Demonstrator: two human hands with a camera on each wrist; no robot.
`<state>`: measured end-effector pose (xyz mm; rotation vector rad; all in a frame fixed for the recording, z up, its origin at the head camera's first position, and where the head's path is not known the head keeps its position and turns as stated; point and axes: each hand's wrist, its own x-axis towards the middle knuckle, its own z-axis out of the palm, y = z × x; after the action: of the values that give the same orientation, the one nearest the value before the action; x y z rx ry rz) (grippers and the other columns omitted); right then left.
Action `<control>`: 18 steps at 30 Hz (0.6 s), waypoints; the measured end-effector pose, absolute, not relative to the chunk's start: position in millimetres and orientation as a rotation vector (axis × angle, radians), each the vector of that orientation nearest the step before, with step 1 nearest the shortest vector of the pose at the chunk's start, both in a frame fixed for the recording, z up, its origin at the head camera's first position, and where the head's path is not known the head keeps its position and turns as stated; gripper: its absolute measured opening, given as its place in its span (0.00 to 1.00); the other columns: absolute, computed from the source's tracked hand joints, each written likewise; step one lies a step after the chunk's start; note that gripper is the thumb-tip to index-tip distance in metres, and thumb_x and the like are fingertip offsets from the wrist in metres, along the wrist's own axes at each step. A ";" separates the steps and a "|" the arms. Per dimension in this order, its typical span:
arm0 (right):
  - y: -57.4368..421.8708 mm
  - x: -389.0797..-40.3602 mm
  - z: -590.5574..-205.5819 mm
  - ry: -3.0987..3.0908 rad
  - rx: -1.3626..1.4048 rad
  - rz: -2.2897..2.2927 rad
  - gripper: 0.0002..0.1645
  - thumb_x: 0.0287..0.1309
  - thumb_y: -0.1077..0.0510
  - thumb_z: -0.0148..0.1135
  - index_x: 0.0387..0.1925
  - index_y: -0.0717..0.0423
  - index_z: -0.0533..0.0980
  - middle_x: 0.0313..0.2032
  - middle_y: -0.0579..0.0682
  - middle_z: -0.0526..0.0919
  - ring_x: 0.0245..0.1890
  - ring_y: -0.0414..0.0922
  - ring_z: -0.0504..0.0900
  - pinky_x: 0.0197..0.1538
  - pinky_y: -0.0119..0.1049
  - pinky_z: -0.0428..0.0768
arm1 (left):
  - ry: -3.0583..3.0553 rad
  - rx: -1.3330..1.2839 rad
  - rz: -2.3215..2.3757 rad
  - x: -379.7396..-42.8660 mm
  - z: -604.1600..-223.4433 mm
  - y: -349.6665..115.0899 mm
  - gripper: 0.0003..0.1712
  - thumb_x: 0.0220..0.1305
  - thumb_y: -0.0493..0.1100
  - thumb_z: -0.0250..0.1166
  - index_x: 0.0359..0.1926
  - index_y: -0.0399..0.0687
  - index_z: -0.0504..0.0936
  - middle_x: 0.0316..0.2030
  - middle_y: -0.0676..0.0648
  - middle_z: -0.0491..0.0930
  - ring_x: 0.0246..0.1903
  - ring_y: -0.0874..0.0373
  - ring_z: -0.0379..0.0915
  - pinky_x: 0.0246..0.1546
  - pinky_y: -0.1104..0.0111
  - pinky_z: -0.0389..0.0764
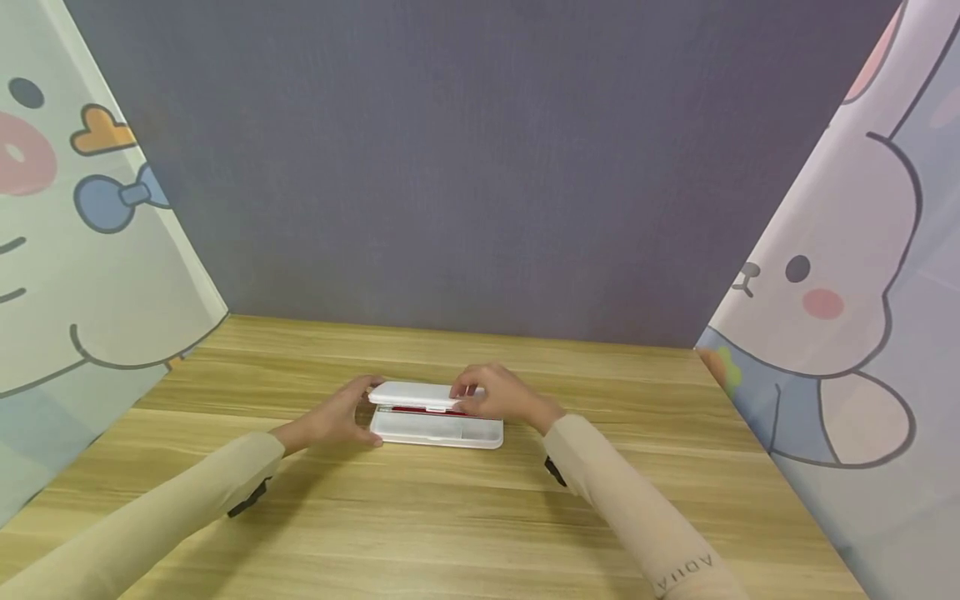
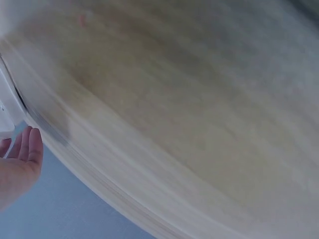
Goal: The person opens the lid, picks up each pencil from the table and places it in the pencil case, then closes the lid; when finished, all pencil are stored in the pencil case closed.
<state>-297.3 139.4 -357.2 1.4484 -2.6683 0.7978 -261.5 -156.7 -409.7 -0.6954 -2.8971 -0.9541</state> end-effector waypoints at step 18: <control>137.0 -286.0 -378.9 -2.711 1.315 0.591 0.26 0.41 0.46 0.71 0.42 0.55 0.78 0.44 0.49 0.79 0.47 0.46 0.75 0.55 0.43 0.74 | -2.801 -0.815 -0.816 -258.1 -407.9 -156.2 0.48 0.35 0.46 0.77 0.58 0.37 0.64 0.53 0.41 0.68 0.50 0.47 0.69 0.51 0.55 0.75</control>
<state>-286.0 137.0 -378.9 1.3154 -2.7114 0.5907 -258.1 -156.2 -407.9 -0.8155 -2.8011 -0.8155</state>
